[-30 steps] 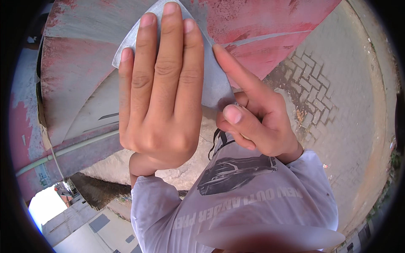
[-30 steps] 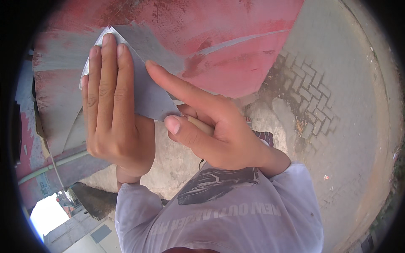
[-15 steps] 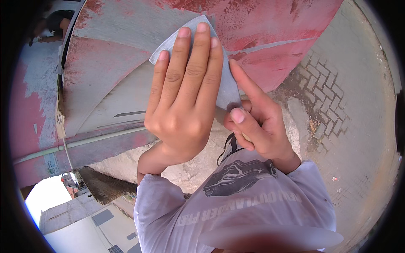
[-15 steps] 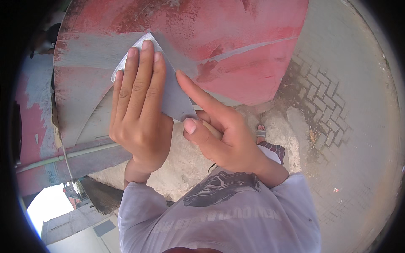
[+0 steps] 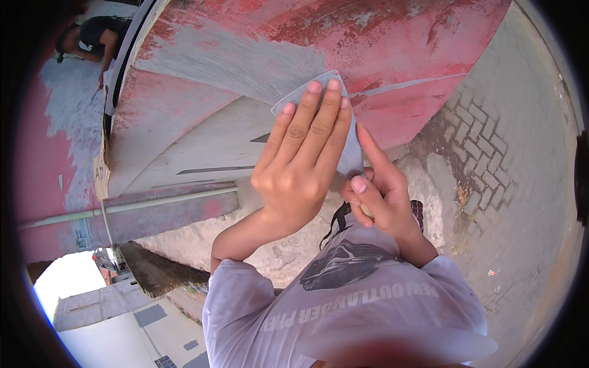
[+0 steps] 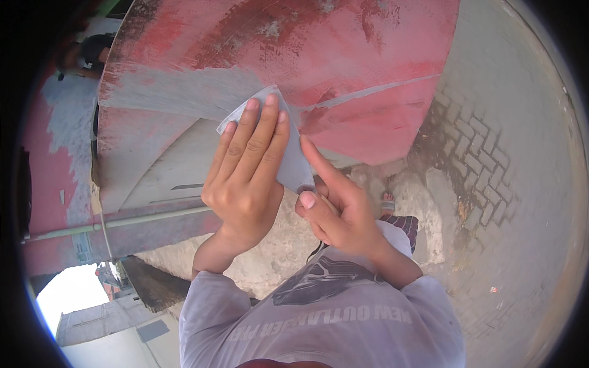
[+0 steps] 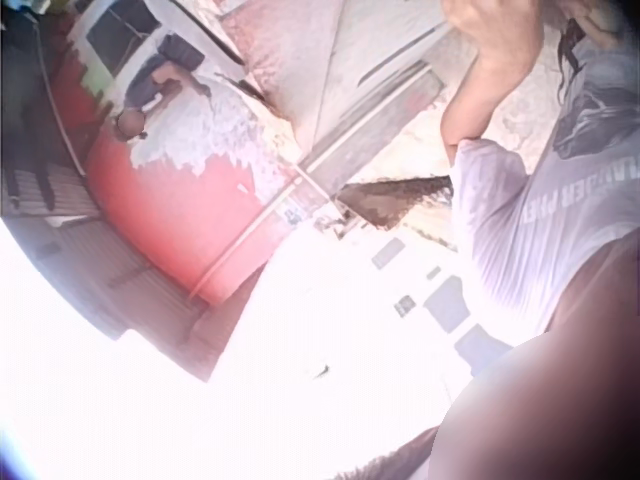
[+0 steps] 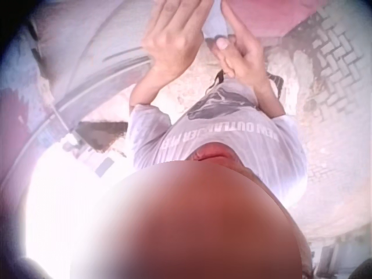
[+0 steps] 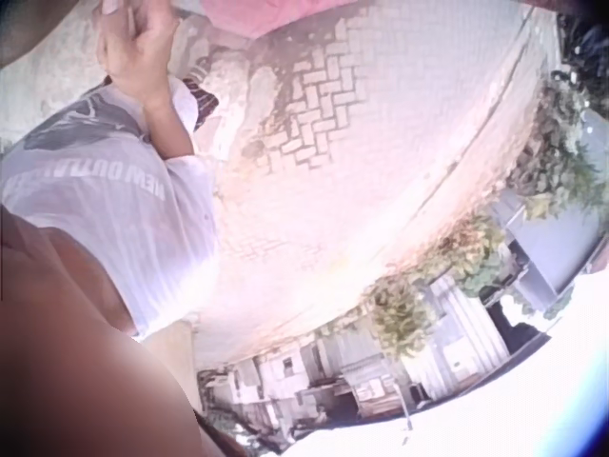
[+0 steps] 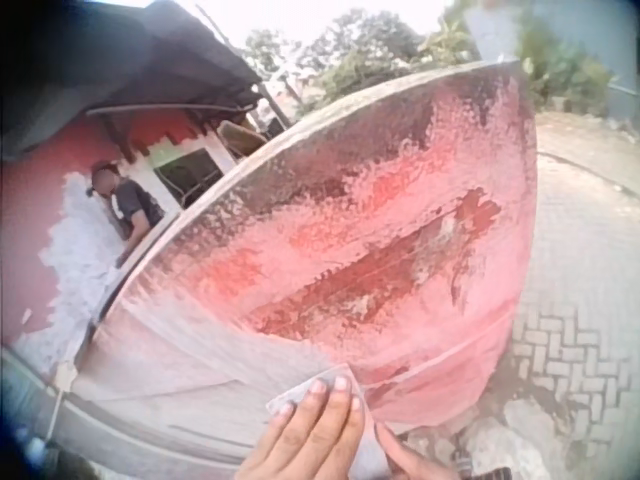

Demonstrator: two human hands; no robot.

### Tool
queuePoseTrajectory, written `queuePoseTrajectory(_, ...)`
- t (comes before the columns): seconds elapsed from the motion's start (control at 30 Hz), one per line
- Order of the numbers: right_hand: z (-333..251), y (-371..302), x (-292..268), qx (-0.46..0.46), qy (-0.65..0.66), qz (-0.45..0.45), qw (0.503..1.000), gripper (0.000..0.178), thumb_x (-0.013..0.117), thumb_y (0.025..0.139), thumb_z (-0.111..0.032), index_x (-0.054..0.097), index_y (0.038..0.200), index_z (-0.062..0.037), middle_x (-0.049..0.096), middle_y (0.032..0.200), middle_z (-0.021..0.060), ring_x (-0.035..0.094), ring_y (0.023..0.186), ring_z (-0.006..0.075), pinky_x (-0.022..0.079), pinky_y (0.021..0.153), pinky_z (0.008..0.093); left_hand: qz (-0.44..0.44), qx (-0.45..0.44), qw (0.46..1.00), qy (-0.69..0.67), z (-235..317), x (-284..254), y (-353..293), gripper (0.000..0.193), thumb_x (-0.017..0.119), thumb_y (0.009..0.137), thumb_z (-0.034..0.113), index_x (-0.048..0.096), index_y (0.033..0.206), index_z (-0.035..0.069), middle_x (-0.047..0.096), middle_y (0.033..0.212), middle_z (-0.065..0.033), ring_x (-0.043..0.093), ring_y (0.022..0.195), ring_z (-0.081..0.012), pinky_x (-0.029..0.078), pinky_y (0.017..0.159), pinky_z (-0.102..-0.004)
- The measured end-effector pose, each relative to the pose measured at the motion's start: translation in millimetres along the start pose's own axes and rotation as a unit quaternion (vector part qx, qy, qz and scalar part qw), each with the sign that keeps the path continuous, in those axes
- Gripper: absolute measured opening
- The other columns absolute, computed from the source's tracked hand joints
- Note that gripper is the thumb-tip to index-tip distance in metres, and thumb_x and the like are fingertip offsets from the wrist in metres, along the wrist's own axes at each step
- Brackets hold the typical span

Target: The person uses a metal scraper to remove pink paint from a curved concrete surface. They repeatedly scrape the same area, occasionally pausing to wipe the surface with their hand.

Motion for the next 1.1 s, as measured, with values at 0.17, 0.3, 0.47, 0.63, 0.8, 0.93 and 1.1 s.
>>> queuePoseTrajectory(0.17, 4.1, -0.3, -1.3, -0.001, 0.016, 0.002, 1.000, 0.063, 0.049, 0.099, -0.011, 0.018, 0.152, 0.0005, 0.047, 0.063, -0.0028, 0.036, 0.046, 0.0013, 0.031, 0.046, 0.0188, -0.010, -0.004, 1.000, 0.007, -2.0, 0.9, -2.3, 0.037, 0.058, 0.072, -0.007, 0.075, 0.102, 0.007, 0.071, 0.113, -0.0061, 0.065, 0.112, -0.0200, 0.054, 0.090, -0.0362)
queuePoseTrajectory(0.3, -3.4, 7.9, -3.7, -0.040, -0.077, 0.010, 0.996, 0.061, 0.051, 0.097, -0.011, 0.024, 0.150, 0.0020, 0.045, 0.061, -0.0039, 0.036, 0.050, 0.0016, 0.032, 0.050, 0.0194, 0.018, 0.004, 1.000, 0.008, -6.6, 1.0, 0.0, 0.027, 0.059, 0.081, 0.010, 0.074, 0.103, 0.011, 0.070, 0.116, -0.0028, 0.064, 0.113, -0.0174, 0.050, 0.095, -0.0316)
queuePoseTrajectory(0.47, -15.3, 10.0, 1.7, -0.043, -0.140, 0.013, 0.989, 0.059, 0.054, 0.095, -0.011, 0.031, 0.148, 0.0035, 0.046, 0.061, -0.0027, 0.037, 0.054, 0.0022, 0.032, 0.053, 0.0200, 0.061, -0.020, 0.998, 0.013, -19.5, -9.0, 4.7, 0.027, 0.060, 0.080, 0.008, 0.075, 0.102, 0.011, 0.070, 0.114, -0.0033, 0.065, 0.112, -0.0187, 0.051, 0.094, -0.0328)
queuePoseTrajectory(0.63, -23.5, 10.7, 12.8, -0.043, -0.135, 0.025, 0.990, 0.061, 0.053, 0.096, -0.012, 0.027, 0.149, 0.0032, 0.046, 0.062, -0.0026, 0.038, 0.057, 0.0021, 0.032, 0.055, 0.0199, 0.080, -0.019, 0.997, 0.004, -17.4, -14.6, 11.2, 0.025, 0.060, 0.081, 0.009, 0.076, 0.100, 0.011, 0.071, 0.112, -0.0028, 0.066, 0.110, -0.0186, 0.052, 0.091, -0.0327)
queuePoseTrajectory(0.8, -27.7, 9.6, 17.8, -0.022, -0.108, -0.003, 0.994, 0.061, 0.051, 0.097, -0.009, 0.024, 0.150, 0.0029, 0.054, 0.070, -0.0015, 0.040, 0.061, 0.0013, 0.033, 0.057, 0.0185, 0.068, -0.044, 0.996, -0.035, -16.7, -19.9, 10.2, 0.033, 0.064, 0.074, -0.001, 0.074, 0.105, 0.005, 0.070, 0.113, -0.0122, 0.064, 0.114, -0.0263, 0.050, 0.096, -0.0408)
queuePoseTrajectory(0.93, -25.1, 8.0, 18.3, -0.024, -0.096, 0.013, 0.995, 0.061, 0.051, 0.098, -0.009, 0.023, 0.151, 0.0027, 0.056, 0.072, -0.0008, 0.040, 0.060, 0.0009, 0.033, 0.057, 0.0176, 0.084, -0.024, 0.996, -0.010, -15.7, -18.2, 13.2, 0.024, 0.062, 0.078, 0.008, 0.076, 0.098, 0.010, 0.072, 0.109, -0.0052, 0.067, 0.108, -0.0200, 0.052, 0.089, -0.0341)
queuePoseTrajectory(1.1, -19.4, 8.2, 23.0, -0.031, -0.033, -0.011, 0.999, 0.062, 0.048, 0.099, -0.010, 0.018, 0.152, 0.0016, 0.054, 0.070, -0.0010, 0.039, 0.055, 0.0009, 0.033, 0.053, 0.0178, 0.122, -0.013, 0.992, 0.019, -16.2, -20.8, 14.5, 0.022, 0.062, 0.079, 0.010, 0.076, 0.096, 0.011, 0.072, 0.108, -0.0034, 0.067, 0.107, -0.0192, 0.052, 0.089, -0.0331)
Point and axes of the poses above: each hand's wrist, its own y-axis towards the middle knuckle, its own x-axis out of the palm, z = x × y, the point moved 8 cm from there along y, towards the middle knuckle
